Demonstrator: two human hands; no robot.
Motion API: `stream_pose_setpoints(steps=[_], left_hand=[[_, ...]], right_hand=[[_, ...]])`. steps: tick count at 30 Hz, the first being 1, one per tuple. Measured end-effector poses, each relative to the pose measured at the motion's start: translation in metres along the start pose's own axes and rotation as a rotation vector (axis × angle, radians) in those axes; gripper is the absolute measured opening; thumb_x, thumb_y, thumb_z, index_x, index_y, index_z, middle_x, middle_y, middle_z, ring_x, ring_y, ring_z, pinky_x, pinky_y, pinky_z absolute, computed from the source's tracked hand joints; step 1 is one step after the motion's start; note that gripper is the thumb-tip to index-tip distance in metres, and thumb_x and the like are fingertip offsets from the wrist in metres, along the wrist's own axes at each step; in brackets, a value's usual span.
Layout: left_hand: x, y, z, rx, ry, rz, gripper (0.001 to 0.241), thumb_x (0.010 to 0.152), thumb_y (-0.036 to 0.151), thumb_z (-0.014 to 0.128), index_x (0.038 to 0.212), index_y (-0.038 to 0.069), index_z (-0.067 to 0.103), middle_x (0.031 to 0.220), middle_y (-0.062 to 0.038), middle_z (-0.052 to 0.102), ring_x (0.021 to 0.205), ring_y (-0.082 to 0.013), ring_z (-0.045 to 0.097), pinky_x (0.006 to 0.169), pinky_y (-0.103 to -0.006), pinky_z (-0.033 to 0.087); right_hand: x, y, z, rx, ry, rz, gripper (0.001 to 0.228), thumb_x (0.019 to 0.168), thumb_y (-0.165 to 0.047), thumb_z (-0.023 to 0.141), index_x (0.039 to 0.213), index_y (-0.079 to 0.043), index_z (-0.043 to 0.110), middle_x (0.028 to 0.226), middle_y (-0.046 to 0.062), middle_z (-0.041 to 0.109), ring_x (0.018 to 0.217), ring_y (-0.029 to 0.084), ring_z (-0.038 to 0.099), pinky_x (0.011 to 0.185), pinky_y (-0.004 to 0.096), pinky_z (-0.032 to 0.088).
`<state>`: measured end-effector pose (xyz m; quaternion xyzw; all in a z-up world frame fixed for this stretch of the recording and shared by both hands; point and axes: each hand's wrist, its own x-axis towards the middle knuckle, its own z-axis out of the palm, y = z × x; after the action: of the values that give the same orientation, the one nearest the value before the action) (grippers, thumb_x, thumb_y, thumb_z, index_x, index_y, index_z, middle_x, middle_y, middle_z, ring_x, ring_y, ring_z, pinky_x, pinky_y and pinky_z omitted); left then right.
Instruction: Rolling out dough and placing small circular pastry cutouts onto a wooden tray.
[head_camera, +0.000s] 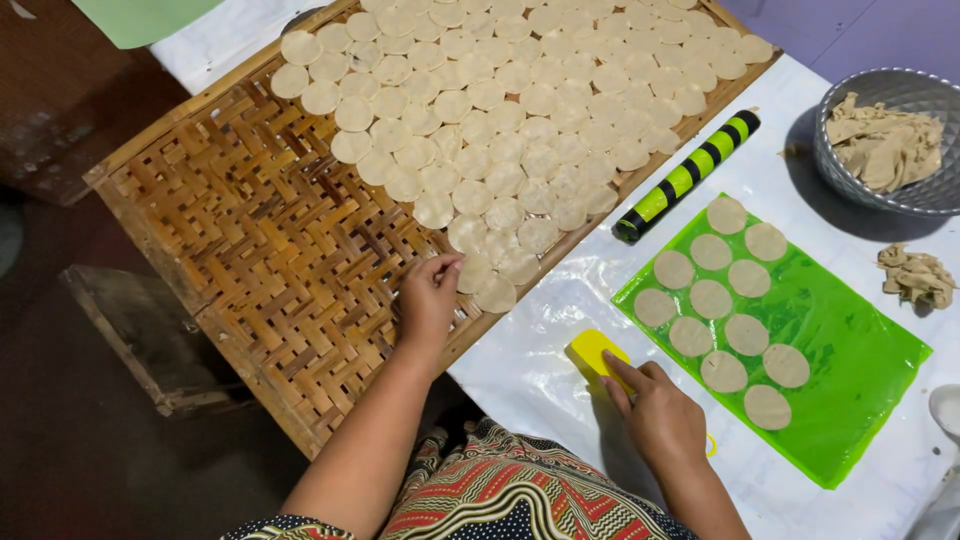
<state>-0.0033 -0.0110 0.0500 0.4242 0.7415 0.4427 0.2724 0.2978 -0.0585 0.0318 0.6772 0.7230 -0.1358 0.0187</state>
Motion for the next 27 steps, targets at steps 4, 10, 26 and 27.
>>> stream_pose_setpoints(steps=[4,10,26,27], left_hand=[[0.003,0.008,-0.007,0.106,0.023,-0.058,0.02,0.096,0.016,0.065,0.11,0.012,0.078,0.097,-0.003,0.076,0.073,-0.0125,0.065,0.063,-0.0264,0.054],[0.018,-0.047,0.006,0.079,0.047,0.231,0.033,0.095,0.011,0.056,0.12,-0.004,0.071,0.11,-0.017,0.077,0.093,-0.0282,0.074,0.082,-0.033,0.056],[0.003,-0.018,0.003,0.157,0.069,0.257,0.034,0.098,0.012,0.069,0.13,0.003,0.07,0.129,-0.022,0.061,0.118,-0.039,0.063,0.091,-0.0384,0.059],[0.003,-0.019,0.004,0.146,0.064,0.268,0.033,0.097,0.012,0.069,0.129,0.003,0.07,0.13,-0.021,0.061,0.119,-0.0377,0.063,0.092,-0.0374,0.059]], right_hand=[[-0.001,0.003,0.0,0.027,0.008,0.009,0.039,0.094,-0.053,0.058,0.128,-0.043,0.071,0.097,-0.005,0.067,0.07,0.022,0.069,0.065,0.037,0.055],[0.006,0.032,-0.006,0.079,-0.007,0.114,0.04,0.093,-0.055,0.057,0.13,-0.044,0.07,0.1,-0.004,0.069,0.079,0.023,0.07,0.068,0.038,0.055],[0.166,0.198,-0.033,-0.094,0.093,0.42,0.034,0.101,-0.051,0.056,0.127,-0.039,0.075,0.111,0.018,0.076,0.111,0.042,0.072,0.095,0.056,0.055],[0.169,0.194,-0.038,-0.125,0.074,0.409,0.033,0.1,-0.05,0.055,0.123,-0.04,0.076,0.111,0.019,0.077,0.111,0.042,0.072,0.096,0.056,0.055]])
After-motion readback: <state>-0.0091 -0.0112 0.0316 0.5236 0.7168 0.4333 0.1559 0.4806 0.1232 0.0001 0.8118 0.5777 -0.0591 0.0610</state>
